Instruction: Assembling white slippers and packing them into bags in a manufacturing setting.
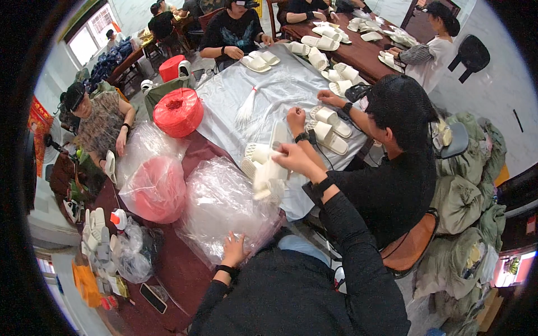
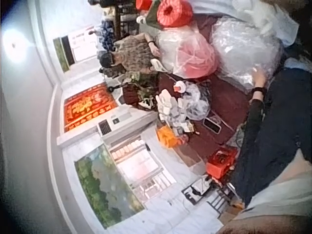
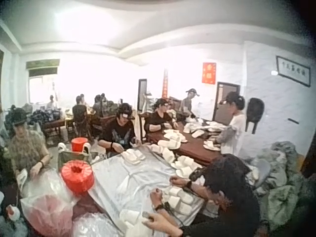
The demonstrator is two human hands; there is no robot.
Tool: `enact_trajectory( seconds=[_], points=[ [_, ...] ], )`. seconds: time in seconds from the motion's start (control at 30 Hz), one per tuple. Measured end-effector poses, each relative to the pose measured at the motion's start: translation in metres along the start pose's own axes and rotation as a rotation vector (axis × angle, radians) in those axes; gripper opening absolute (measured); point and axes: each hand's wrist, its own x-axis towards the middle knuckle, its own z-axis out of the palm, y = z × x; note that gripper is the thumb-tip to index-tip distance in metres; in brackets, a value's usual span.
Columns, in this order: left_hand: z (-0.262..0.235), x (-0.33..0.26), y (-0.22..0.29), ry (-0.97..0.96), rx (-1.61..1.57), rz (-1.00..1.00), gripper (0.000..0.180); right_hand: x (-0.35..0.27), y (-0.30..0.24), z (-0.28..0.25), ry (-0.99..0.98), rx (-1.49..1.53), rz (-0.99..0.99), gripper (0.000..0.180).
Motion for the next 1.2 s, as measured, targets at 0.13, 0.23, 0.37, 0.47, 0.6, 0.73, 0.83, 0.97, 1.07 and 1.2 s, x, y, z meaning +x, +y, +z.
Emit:
enact_trajectory(
  seconds=[0.13,0.23,0.37,0.47,0.6,0.73,0.83,0.97,1.07,1.2],
  points=[
    [0.0,-0.002,0.0,0.01,-0.002,0.003,0.073,0.01,-0.018,0.004,-0.058,0.297,-0.183,0.02],
    [0.008,0.003,-0.009,0.007,-0.043,-0.002,0.072,0.025,-0.014,0.021,-0.242,0.303,-0.061,0.022],
    [0.007,0.008,-0.005,0.008,-0.077,-0.01,0.069,0.043,0.056,0.062,-0.244,0.192,0.267,0.03],
    [0.007,0.01,-0.004,-0.004,-0.082,-0.026,0.069,0.042,0.092,0.107,-0.132,0.551,0.461,0.028],
    [0.007,0.01,0.0,-0.027,-0.096,-0.054,0.076,0.045,0.117,0.135,-0.209,0.45,0.554,0.031],
    [0.01,0.002,0.001,-0.007,-0.074,-0.088,0.083,0.035,0.083,0.159,-0.088,0.079,0.336,0.048],
    [0.009,0.002,0.005,-0.002,-0.074,-0.108,0.084,0.04,0.075,0.157,-0.197,0.151,0.24,0.06],
    [0.012,-0.002,0.009,0.048,-0.044,-0.139,0.072,0.055,0.079,0.161,-0.447,0.526,0.545,0.055],
    [0.014,-0.005,0.008,0.147,-0.003,-0.139,0.057,0.061,0.08,0.167,-0.469,0.538,0.595,0.039],
    [0.005,-0.007,0.013,0.242,-0.033,-0.12,0.051,0.066,0.081,0.158,-0.485,0.8,0.606,0.027]
  ],
)
